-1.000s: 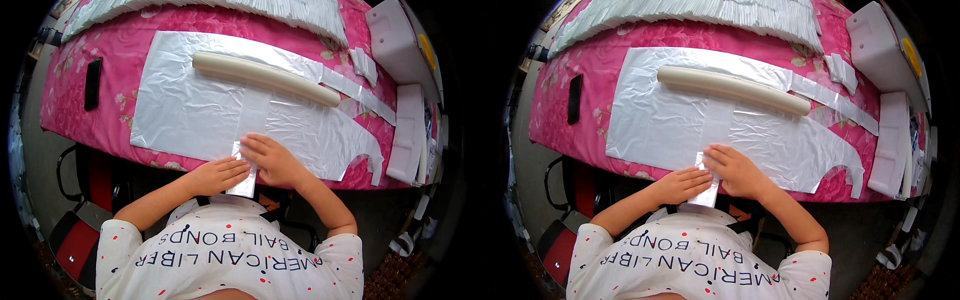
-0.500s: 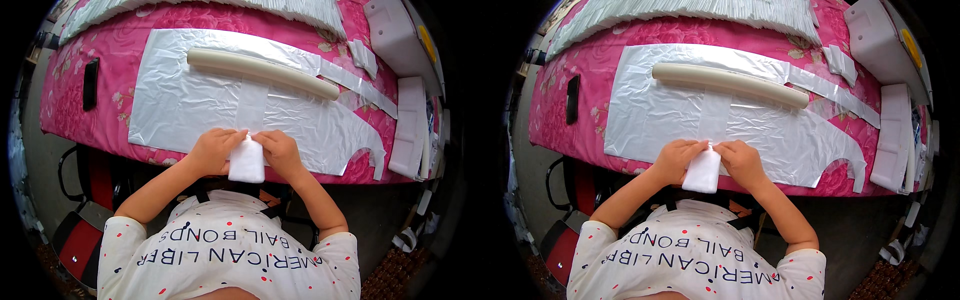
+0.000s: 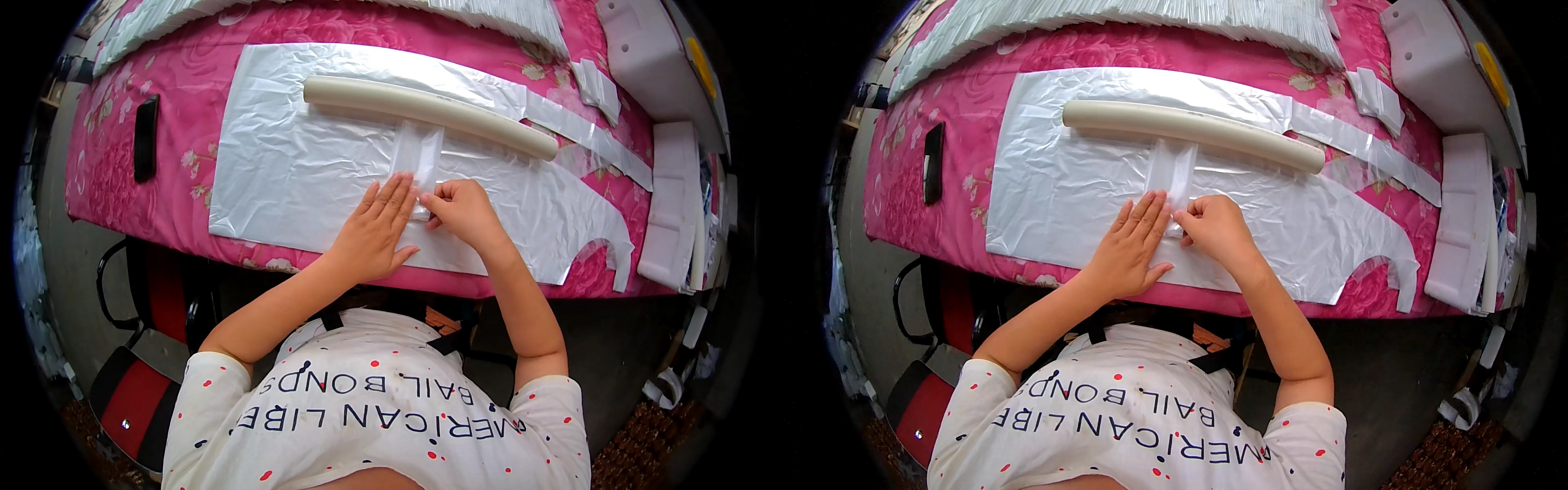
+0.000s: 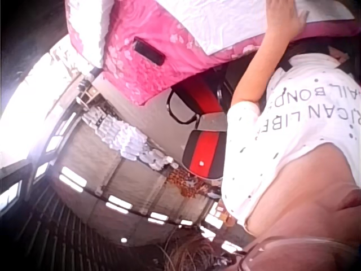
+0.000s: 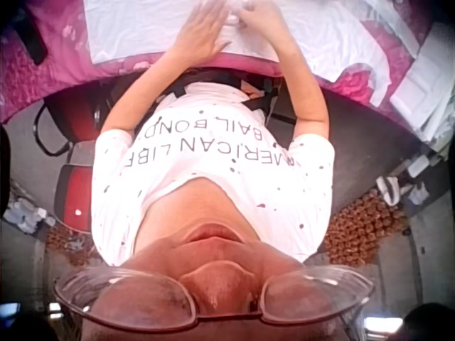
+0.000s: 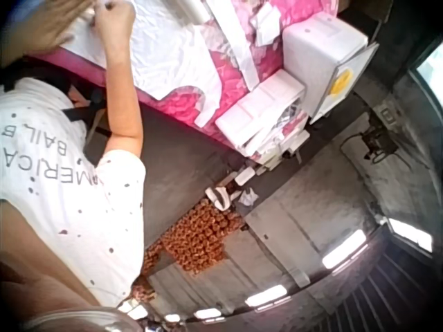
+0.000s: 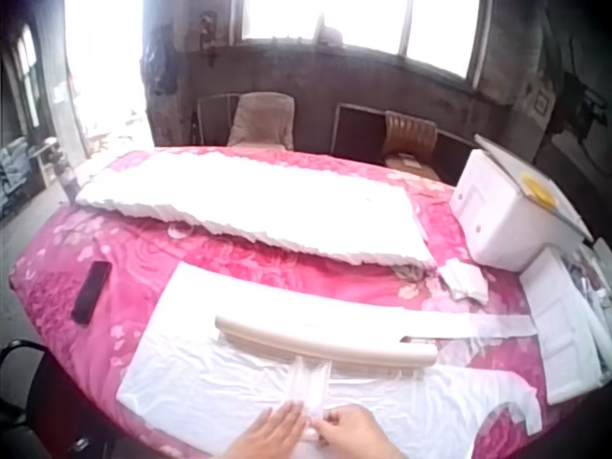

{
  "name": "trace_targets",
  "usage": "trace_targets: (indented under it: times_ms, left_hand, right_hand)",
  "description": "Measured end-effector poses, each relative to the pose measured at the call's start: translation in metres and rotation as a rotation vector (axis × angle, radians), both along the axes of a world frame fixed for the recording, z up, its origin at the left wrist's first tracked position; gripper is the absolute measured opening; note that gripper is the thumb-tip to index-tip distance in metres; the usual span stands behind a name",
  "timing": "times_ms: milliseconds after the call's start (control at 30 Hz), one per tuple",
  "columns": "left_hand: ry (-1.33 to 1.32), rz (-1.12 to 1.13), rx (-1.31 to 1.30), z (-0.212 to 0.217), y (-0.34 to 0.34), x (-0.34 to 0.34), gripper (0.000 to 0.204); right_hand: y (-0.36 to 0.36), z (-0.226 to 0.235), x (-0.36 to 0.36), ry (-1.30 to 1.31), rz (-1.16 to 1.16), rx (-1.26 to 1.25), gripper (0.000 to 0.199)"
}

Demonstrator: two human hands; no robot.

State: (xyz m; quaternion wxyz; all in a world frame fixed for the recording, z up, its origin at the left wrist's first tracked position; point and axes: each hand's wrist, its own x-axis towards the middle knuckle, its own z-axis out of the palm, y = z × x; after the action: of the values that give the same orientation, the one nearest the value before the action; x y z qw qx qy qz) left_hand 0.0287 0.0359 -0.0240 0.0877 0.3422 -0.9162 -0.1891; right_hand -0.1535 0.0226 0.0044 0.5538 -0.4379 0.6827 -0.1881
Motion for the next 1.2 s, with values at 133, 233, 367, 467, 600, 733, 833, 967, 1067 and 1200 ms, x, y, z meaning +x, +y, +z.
trace_targets:
  times_ms: [133,233,367,467,600,733,833,967,1067,1200]
  left_hand:
    - [-0.031,0.031,-0.024,-0.002,0.001,-0.002,0.077]
    - [-0.022,0.059,-0.022,-0.002,0.0,-0.004,0.074]
    - [0.03,0.112,-0.035,-0.001,0.0,-0.006,0.069]
    - [0.062,0.135,-0.062,-0.002,-0.001,-0.008,0.066]
    - [0.055,0.131,-0.172,-0.007,-0.005,-0.008,0.063]
    - [0.093,0.079,-0.258,-0.004,-0.018,-0.006,0.051]
    - [0.174,0.025,-0.275,-0.004,-0.027,-0.001,0.042]
    - [0.262,-0.1,-0.264,0.003,-0.02,0.008,0.038]
    - [0.279,-0.148,-0.27,0.006,-0.008,0.018,0.036]
    - [0.287,-0.124,-0.227,0.001,-0.003,0.026,0.036]
  right_hand:
    - [0.007,0.003,0.005,0.131,0.027,-0.09,0.021]
    - [0.025,0.003,0.01,0.454,0.109,-0.477,0.032]
    - [0.029,-0.018,-0.005,0.595,0.286,-0.948,0.049]
    - [0.019,-0.019,-0.012,0.612,0.461,-1.091,0.05]
    - [0.006,-0.018,-0.016,0.483,0.602,-1.07,0.045]
    - [-0.004,-0.016,-0.023,0.356,0.608,-1.015,0.044]
    - [-0.007,-0.021,-0.022,0.371,0.572,-1.085,0.04]
    - [0.003,-0.022,-0.018,0.373,0.574,-1.16,0.031]
    - [0.024,-0.021,-0.012,0.358,0.6,-1.166,0.029]
    - [0.039,-0.017,-0.007,0.356,0.57,-1.14,0.029]
